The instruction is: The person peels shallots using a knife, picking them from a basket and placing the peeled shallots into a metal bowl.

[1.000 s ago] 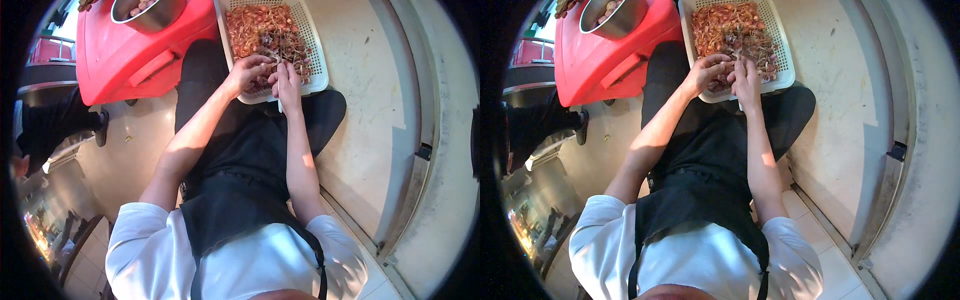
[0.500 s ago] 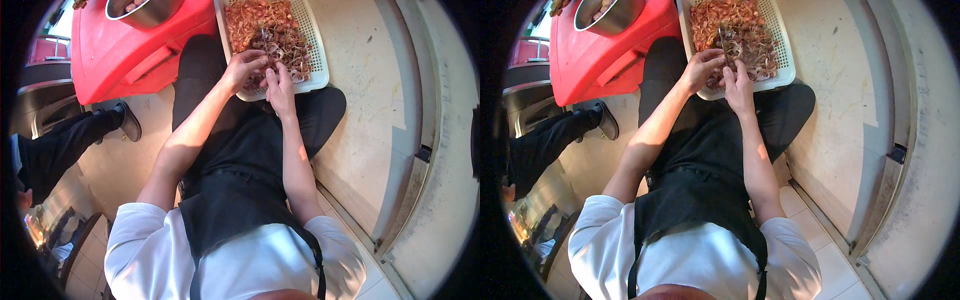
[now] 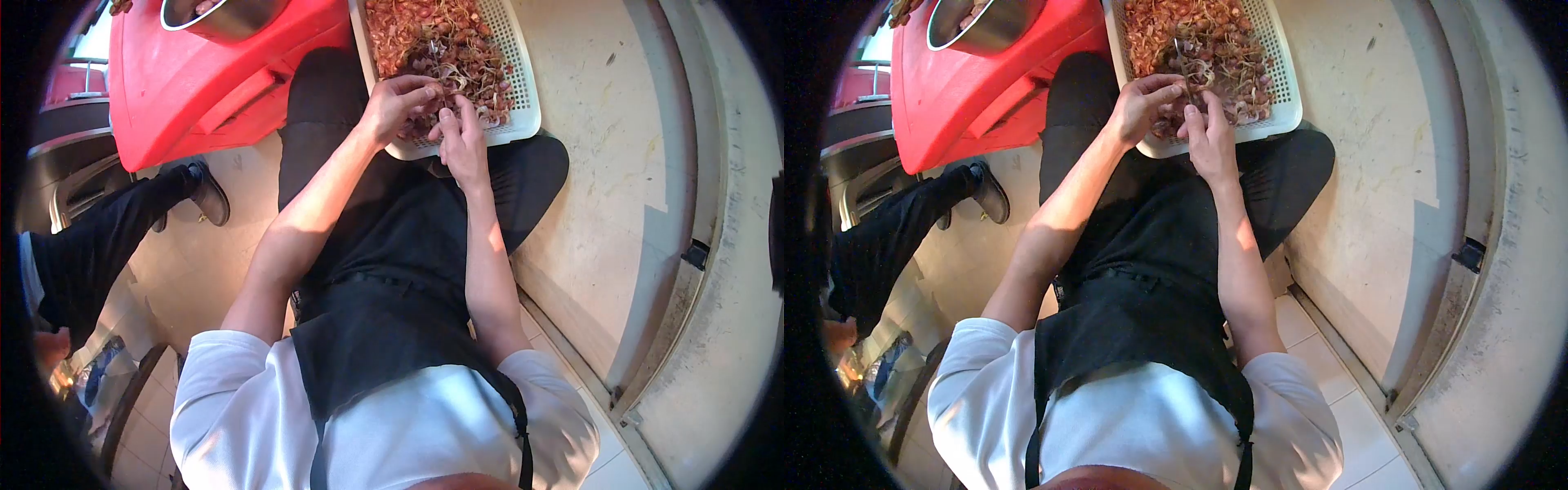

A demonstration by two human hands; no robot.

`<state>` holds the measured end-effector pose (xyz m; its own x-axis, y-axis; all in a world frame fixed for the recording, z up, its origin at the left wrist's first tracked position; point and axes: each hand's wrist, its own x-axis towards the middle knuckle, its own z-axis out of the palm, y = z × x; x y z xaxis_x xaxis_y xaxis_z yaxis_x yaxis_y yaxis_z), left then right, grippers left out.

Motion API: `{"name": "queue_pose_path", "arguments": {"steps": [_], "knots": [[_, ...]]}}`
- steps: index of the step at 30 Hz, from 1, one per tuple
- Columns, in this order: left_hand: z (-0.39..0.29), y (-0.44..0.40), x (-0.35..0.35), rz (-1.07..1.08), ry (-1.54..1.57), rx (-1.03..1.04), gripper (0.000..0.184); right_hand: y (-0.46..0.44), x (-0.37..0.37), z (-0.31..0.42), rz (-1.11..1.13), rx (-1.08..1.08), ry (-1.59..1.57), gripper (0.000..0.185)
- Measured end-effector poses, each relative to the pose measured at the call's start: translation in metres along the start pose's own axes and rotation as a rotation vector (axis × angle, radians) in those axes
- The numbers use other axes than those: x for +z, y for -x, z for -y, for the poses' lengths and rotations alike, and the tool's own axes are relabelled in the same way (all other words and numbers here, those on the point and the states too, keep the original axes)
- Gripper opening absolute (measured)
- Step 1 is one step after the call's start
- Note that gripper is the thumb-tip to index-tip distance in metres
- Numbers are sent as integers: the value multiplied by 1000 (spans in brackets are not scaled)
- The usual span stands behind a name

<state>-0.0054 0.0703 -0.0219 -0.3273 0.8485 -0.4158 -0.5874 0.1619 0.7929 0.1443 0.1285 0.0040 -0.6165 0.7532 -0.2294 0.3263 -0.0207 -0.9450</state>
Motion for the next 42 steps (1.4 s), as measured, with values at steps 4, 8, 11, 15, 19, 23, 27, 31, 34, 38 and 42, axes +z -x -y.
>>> {"name": "queue_pose_path", "arguments": {"steps": [4, 8, 11, 15, 19, 23, 27, 31, 34, 38, 42], "knots": [[0, 0, -1, 14, -59, 30, 33, 0, 2, 2, -10, -29, -31, 34], [1, 5, 7, 76, -177, 185, 34, -3, -4, 9, 18, 126, -189, 22], [1, 13, 12, 111, -159, 148, 34, -8, -8, 8, 4, 123, -276, 17], [3, 5, 11, 84, -90, 128, 34, -3, -10, 8, 60, 123, -304, 18], [1, 3, 7, 120, 67, -14, 32, -3, -11, 12, 60, 165, -484, 22], [5, -1, 2, 172, 186, -41, 31, -4, -17, 9, -35, 283, -641, 24], [5, 1, 3, 145, 111, -38, 32, -2, -21, 14, -4, 292, -480, 29], [2, 3, 9, 120, 78, -71, 29, 4, -19, 15, 17, 198, -232, 39], [7, 0, 7, 142, 123, -105, 27, 9, -13, 18, 35, 144, -205, 42], [9, -1, 2, 191, 90, -120, 28, 10, -10, 17, 29, 138, -235, 42], [-3, 9, 9, 179, 95, -131, 28, 9, -9, 19, 37, 143, -256, 41]]}}
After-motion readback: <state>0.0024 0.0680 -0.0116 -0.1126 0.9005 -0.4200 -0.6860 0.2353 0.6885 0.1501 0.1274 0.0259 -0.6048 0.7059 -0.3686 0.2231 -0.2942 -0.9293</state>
